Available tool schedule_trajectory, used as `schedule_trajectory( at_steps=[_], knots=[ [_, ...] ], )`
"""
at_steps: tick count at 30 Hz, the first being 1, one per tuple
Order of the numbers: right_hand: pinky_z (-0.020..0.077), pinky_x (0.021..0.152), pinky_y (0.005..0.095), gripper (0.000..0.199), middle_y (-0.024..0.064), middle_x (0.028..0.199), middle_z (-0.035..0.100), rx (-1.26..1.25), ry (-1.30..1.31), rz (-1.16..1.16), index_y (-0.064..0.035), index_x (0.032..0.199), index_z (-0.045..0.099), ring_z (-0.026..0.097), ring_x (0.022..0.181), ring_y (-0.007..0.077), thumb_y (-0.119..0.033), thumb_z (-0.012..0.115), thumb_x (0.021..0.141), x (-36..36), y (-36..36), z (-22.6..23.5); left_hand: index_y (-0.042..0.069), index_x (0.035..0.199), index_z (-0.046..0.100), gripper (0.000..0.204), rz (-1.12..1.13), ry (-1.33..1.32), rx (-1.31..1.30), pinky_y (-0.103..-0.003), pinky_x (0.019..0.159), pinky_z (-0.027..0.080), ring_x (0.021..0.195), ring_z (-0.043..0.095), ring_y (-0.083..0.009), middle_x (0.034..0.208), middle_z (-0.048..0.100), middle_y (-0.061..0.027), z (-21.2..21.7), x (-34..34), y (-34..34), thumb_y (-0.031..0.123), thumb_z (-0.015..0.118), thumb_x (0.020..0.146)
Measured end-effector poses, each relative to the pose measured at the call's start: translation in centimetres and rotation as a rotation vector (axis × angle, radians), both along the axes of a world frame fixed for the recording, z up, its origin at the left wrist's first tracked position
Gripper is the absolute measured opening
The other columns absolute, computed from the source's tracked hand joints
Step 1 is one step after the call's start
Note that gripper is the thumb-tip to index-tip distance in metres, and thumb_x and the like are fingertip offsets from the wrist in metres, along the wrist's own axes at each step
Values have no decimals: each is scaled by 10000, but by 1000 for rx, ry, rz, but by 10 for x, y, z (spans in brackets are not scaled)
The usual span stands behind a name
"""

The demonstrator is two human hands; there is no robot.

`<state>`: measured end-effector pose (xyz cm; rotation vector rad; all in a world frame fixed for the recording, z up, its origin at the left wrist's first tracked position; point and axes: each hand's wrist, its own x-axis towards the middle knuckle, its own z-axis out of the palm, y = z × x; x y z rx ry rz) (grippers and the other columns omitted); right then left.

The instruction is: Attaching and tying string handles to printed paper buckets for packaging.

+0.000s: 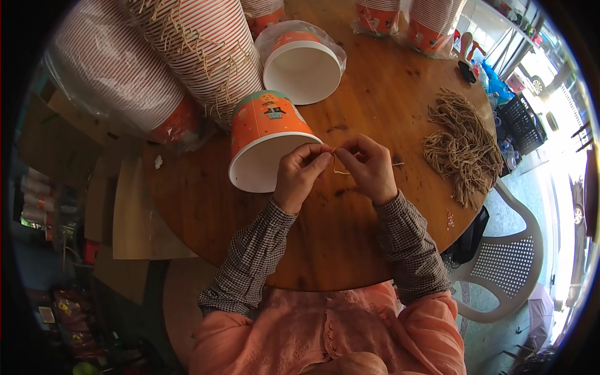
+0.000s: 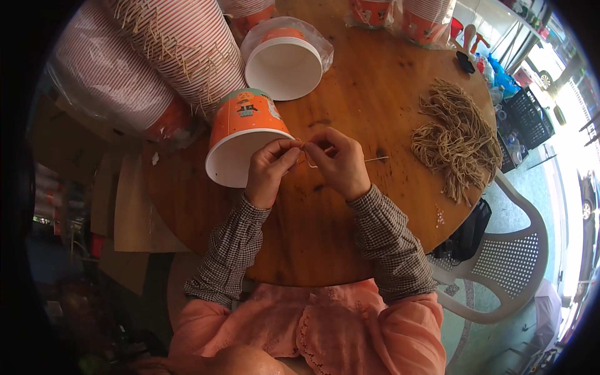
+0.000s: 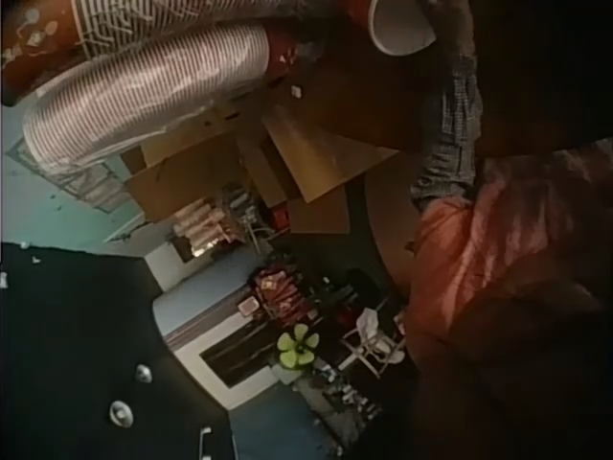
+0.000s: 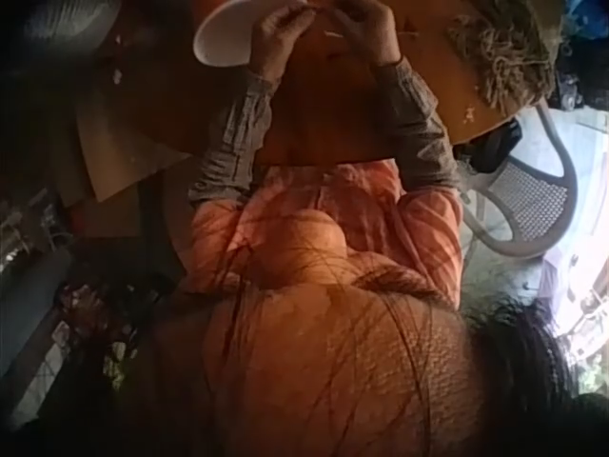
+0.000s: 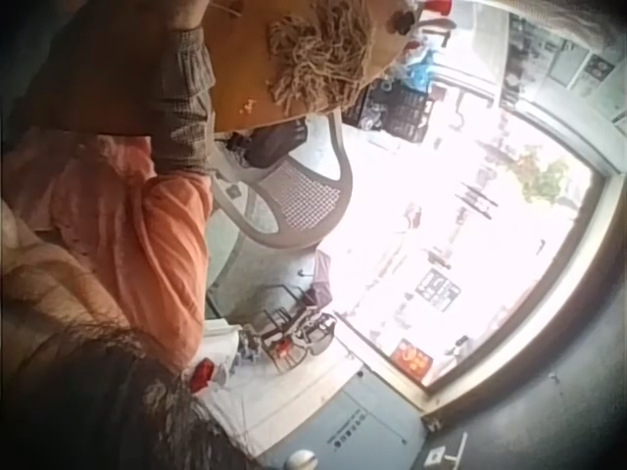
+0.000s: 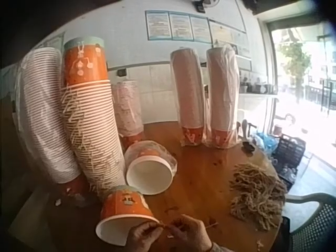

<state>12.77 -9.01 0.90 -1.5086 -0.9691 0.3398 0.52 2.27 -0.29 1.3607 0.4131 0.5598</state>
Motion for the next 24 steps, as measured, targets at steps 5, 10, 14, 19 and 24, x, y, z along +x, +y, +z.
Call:
schedule_trajectory(
  at_steps=[5, 10, 14, 19, 24],
  knots=[
    [456, 525, 211, 131, 5, 774, 631, 3, 441, 182, -6, 921, 625, 553, 610, 57, -129, 659, 892, 7, 2, -6, 14, 997, 639, 138, 17, -41, -32, -184, 628, 394, 704, 492, -46, 788, 573, 31, 0, 2, 1, 137, 611, 943],
    [416, 450, 195, 135, 21, 790, 648, -141, 567, 239, -20, 900, 598, 554, 578, 49, -146, 648, 897, 5, -2, 4, 5, 965, 628, 111, 73, -140, -13, -210, 671, 418, 700, 484, -67, 776, 558, 14, -1, 4, 0, 106, 583, 953],
    [436, 436, 208, 155, 68, 838, 681, -156, 617, 286, -21, 910, 540, 580, 551, 78, -153, 622, 909, 7, -4, 5, 16, 995, 630, 109, 45, -235, -20, -206, 680, 479, 710, 533, -57, 819, 606, 6, -6, 4, 5, 110, 597, 951],
    [444, 455, 200, 147, 97, 894, 701, -216, 621, 322, -41, 918, 506, 617, 582, 92, -161, 592, 927, 5, -4, 7, 28, 947, 621, 92, 222, -160, -23, -206, 658, 447, 703, 522, -60, 796, 584, 12, -11, 4, 3, 114, 590, 957],
    [457, 500, 198, 123, 101, 921, 710, -213, 592, 418, -66, 915, 507, 631, 624, 90, -166, 574, 941, 1, -6, 9, 40, 920, 616, 85, 286, -169, -33, -211, 649, 439, 709, 524, -55, 804, 592, 15, -21, 7, 8, 118, 601, 950]
  ],
)
